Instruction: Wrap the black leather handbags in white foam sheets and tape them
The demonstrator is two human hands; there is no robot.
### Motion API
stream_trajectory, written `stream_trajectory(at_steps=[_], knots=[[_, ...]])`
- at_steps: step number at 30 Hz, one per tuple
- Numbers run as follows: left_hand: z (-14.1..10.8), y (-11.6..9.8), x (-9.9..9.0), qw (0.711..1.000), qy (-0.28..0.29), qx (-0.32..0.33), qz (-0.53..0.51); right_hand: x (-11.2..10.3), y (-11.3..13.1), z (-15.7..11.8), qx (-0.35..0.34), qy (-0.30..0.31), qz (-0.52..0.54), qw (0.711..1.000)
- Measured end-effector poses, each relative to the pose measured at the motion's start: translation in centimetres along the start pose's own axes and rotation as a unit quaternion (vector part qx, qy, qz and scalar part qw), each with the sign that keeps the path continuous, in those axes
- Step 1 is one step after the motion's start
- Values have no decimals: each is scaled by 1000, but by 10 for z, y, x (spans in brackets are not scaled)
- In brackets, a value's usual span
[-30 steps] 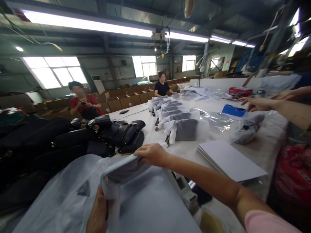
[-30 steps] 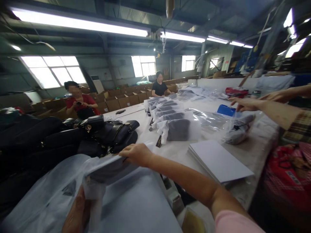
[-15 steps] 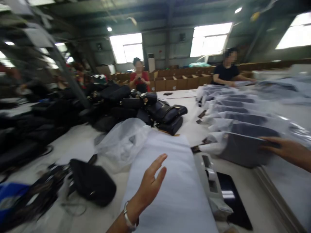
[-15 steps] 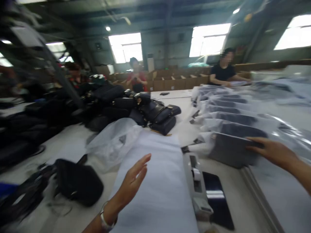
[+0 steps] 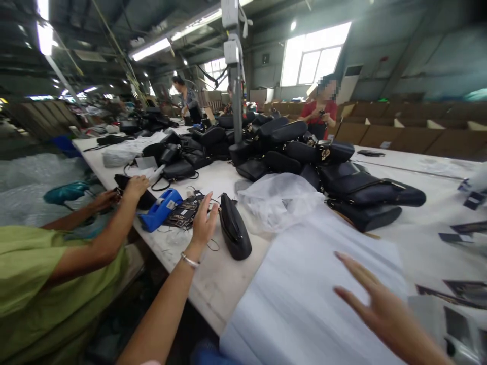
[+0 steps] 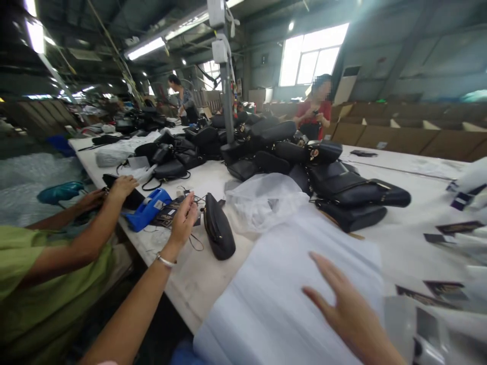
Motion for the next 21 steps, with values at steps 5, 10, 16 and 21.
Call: stream_trajectory(at_steps=[5,10,16,21], knots=[[33,79,16,990,131,-44,17,148,135,58,-5,141,136,980],[45,92,35,976,216,-24,21,202,185,115,58,96,188,976],[40,73,36,952,307,5,22,187,164,130,64,53,273,958],[19,63,37,928,372,24,25,111,157,105,5,46,341,939]])
Point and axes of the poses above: each hand's wrist, its own z-axis towards the middle knuckle, its own x-axis out of the palm, y = z × x, the point moved 10 cm from there along z, towards the middle knuckle, and after that the axes turned 6 degrees about -z, right-handed, at the moved point
